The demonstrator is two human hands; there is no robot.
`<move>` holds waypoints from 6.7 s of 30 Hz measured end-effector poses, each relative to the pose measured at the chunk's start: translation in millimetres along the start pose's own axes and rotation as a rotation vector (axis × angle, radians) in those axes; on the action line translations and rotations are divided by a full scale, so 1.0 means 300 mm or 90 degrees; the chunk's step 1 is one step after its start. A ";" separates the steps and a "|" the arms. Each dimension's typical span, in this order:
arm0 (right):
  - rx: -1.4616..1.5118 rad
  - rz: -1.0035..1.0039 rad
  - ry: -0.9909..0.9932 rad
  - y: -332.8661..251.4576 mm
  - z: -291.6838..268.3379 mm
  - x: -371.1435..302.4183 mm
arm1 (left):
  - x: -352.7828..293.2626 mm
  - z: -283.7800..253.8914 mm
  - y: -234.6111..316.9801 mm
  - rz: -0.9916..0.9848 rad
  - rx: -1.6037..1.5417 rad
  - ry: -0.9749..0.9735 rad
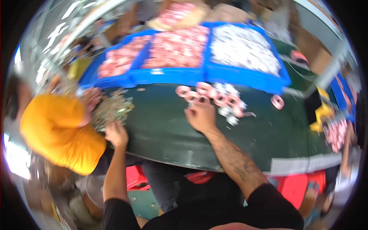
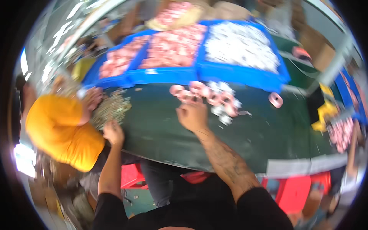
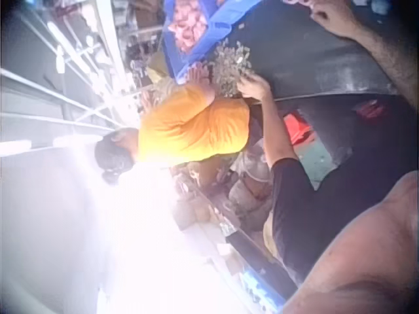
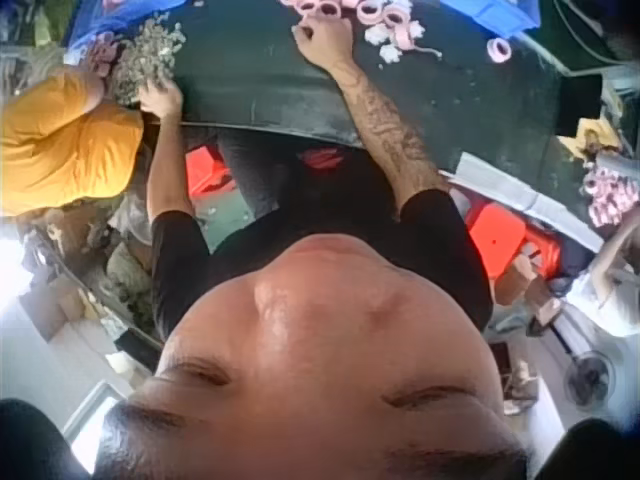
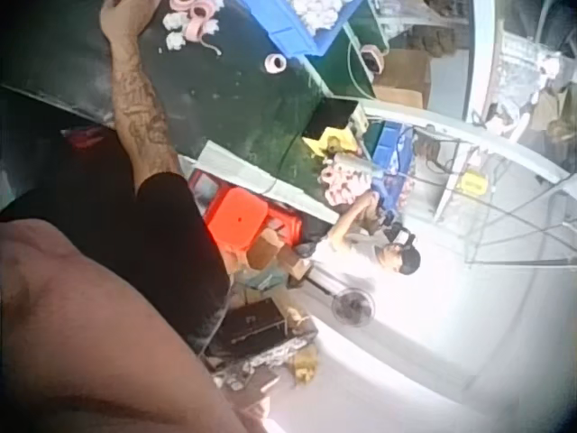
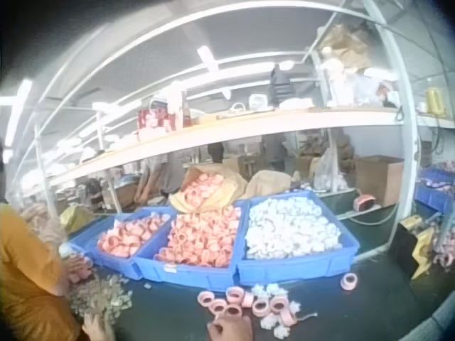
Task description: Assembling small electronic or mechanical components by applying green strips to pink circular rings on a factory assembly line.
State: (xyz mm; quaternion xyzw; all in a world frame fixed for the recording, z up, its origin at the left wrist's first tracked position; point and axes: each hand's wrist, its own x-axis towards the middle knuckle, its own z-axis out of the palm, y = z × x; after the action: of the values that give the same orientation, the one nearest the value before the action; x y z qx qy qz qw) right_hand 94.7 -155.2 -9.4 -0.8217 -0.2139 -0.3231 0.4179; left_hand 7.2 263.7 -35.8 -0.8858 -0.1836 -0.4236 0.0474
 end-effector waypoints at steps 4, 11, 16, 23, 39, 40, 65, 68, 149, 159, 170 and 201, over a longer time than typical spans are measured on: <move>-0.007 0.038 -0.007 0.063 0.012 -0.022 | 0.142 -0.281 0.555 0.293 -0.322 -0.122; -0.006 0.091 -0.065 0.100 0.059 -0.047 | 0.140 -0.971 1.234 0.584 -0.666 -0.356; -0.031 0.133 -0.087 0.134 0.013 -0.086 | 0.086 -1.008 1.366 0.408 -0.897 -0.580; -0.012 0.135 -0.079 0.087 0.065 -0.061 | 0.021 -1.031 1.389 0.342 -1.007 -0.584; -0.023 0.105 -0.048 0.057 0.049 -0.073 | -0.065 -0.886 1.205 0.273 -1.010 -0.531; -0.039 0.118 -0.063 0.073 0.054 -0.088 | -0.076 -0.780 1.175 0.237 -0.894 -0.511; -0.047 0.073 -0.023 0.032 -0.006 -0.040 | -0.061 -0.014 0.868 0.280 -0.260 -0.349; -0.016 0.079 -0.032 0.051 -0.001 -0.033 | -0.054 -0.008 0.885 0.268 -0.263 -0.339; -0.225 0.139 -0.091 0.369 -0.668 0.288 | -0.043 0.005 0.911 0.183 -0.288 -0.364; -0.238 0.357 -0.466 0.365 -0.599 0.212 | -0.053 0.001 0.897 0.190 -0.284 -0.375; -0.444 0.262 -0.321 0.619 -0.717 0.673 | -0.029 -0.013 0.929 0.206 -0.276 -0.386; -0.517 0.195 -0.023 0.627 -0.561 0.689 | -0.032 0.002 0.930 0.185 -0.274 -0.415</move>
State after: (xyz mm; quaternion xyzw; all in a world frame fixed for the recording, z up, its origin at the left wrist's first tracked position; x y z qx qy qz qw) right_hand 297.0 -382.4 108.6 -0.9473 0.0476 -0.3007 0.0999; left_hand 104.1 2.2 -23.5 -0.9800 0.0306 -0.1384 -0.1400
